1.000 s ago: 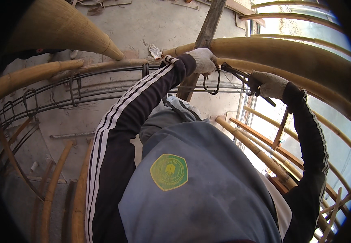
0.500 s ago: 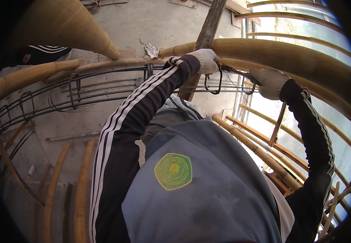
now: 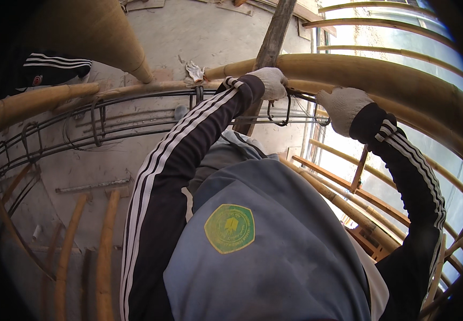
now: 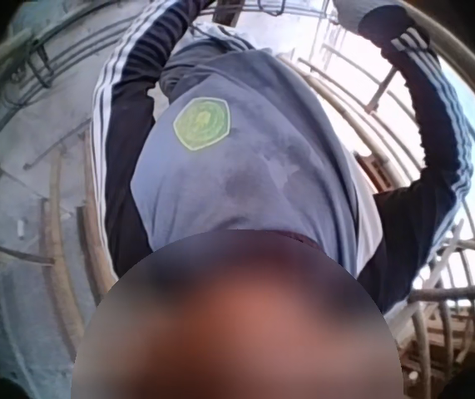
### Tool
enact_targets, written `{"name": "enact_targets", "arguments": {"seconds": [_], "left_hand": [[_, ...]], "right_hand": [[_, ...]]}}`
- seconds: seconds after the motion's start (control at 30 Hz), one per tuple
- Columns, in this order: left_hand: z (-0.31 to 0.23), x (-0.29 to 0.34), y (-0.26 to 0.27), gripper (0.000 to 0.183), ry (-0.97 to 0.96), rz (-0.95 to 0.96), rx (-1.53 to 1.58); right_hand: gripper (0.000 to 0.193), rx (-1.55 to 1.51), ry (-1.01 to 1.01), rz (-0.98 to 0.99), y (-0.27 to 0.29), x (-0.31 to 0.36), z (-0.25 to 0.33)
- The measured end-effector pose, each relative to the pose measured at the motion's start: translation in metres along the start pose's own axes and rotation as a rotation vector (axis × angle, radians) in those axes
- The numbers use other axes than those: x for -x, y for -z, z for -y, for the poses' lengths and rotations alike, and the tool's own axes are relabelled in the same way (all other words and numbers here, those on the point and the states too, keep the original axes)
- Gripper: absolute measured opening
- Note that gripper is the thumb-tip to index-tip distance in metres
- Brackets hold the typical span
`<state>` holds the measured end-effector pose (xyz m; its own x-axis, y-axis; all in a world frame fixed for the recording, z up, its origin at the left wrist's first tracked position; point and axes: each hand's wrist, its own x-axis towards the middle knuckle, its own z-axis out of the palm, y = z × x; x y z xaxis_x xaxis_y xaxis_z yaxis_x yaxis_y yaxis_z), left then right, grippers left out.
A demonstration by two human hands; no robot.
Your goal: The person secures bamboo poles to a metal rebar frame using wire ties and pliers. They repeatedly wrap wire around the poles and rebar, then twist and tighten the wire to fasten the connections.
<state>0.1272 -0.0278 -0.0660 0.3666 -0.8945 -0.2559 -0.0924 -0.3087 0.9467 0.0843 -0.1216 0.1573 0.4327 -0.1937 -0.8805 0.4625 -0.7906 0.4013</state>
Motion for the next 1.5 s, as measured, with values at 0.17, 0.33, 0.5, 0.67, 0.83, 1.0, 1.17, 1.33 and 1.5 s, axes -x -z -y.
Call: {"name": "enact_targets", "arguments": {"seconds": [0.17,0.33,0.5,0.67,0.83,1.0,1.17,1.33,1.5], "left_hand": [[0.000,0.003,0.000,0.022,0.023,-0.020,0.065],[0.000,0.004,0.001,0.023,0.043,-0.029,0.109],[-0.006,0.007,0.000,0.029,0.060,-0.091,0.011],[-0.010,0.009,-0.002,0.031,0.054,-0.125,-0.076],[-0.010,0.010,-0.001,0.031,0.049,-0.130,-0.093],[-0.012,0.010,-0.001,0.030,0.048,-0.146,-0.100],[-0.017,0.017,-0.003,0.040,0.053,-0.169,-0.186],[-0.029,0.042,-0.048,0.063,-0.345,-0.439,-0.395],[-0.063,0.016,-0.115,0.087,-0.511,-0.547,-0.589]], "right_hand": [[0.030,-0.050,-0.020,0.054,-0.003,-0.009,-0.006],[0.031,-0.352,-0.118,0.152,-0.014,-0.013,-0.018],[0.032,-0.606,-0.082,0.274,-0.017,-0.020,-0.035],[0.026,-0.753,-0.065,0.327,-0.022,-0.026,-0.048],[0.022,-0.891,-0.043,0.344,-0.037,-0.031,-0.059],[0.023,-0.989,-0.039,0.208,-0.067,-0.020,-0.046],[0.030,-1.056,-0.040,0.139,-0.094,-0.022,-0.042],[0.030,-1.053,0.032,0.163,-0.098,-0.035,-0.061],[0.035,-1.134,0.105,0.356,-0.081,-0.050,-0.084]]}}
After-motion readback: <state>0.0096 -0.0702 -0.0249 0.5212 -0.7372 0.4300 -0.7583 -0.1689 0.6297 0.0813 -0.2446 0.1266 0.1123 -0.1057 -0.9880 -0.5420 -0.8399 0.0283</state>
